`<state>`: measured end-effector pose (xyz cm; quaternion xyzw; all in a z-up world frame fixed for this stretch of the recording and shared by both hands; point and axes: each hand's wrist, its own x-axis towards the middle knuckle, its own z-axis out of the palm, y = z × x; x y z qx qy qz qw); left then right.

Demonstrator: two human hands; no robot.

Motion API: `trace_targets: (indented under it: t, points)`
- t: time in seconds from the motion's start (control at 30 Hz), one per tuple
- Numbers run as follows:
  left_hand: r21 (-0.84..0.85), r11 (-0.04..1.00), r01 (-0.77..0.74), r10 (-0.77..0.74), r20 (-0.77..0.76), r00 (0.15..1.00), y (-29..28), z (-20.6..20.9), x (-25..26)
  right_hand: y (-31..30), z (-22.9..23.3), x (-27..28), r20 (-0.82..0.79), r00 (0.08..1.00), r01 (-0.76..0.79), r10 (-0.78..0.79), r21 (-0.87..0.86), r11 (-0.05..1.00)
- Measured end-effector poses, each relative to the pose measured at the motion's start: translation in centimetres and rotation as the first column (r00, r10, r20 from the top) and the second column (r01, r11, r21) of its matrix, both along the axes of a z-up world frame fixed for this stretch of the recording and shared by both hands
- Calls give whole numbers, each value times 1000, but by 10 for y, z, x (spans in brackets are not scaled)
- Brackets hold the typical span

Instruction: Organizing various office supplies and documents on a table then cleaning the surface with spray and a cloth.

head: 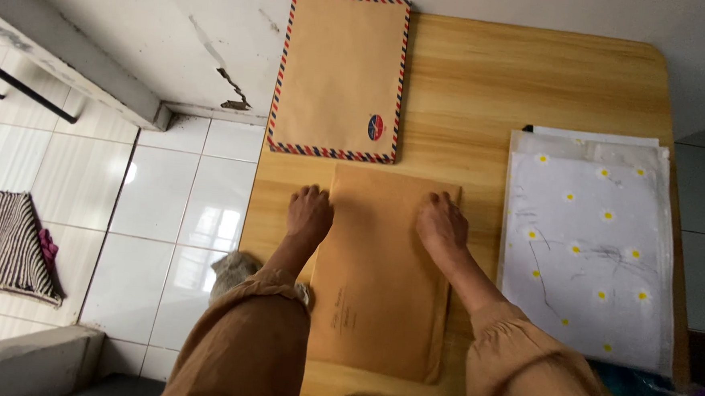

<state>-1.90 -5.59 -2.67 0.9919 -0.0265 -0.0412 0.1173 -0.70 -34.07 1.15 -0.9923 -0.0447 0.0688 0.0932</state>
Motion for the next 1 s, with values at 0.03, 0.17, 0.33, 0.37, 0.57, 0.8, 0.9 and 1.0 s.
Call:
trace_targets:
  t: [0.03,0.17,0.33,0.37,0.57,0.8,0.9,1.0]
  points:
    - [-2,1000,-4,4,-2,1000,3,-5,-13,-7,11,-11,-2,1000,-4,4,-2,1000]
    - [68,995,-68,88,-357,930,14,-12,-65,-42,17,-59,-355,921,154,-163,-53,987]
    - [-45,969,-241,189,-491,850,16,-28,-94,-73,-23,-92,-366,918,172,-152,24,985]
    - [-89,962,-258,188,-473,861,16,-38,-97,-73,-29,-96,-366,916,191,-165,36,981]
    - [-341,865,-369,233,-377,896,12,-46,-106,-61,-23,-112,-351,896,319,-272,84,944]
    - [-692,554,-462,125,-480,868,-1,5,-106,-54,15,-123,-312,901,383,-303,238,893]
    - [-727,602,-332,60,-373,926,-12,15,-105,-71,-3,-126,-245,932,337,-268,310,889]
    - [-721,602,-343,55,-392,919,-12,61,-85,-73,21,-116,-233,935,336,-266,344,877]
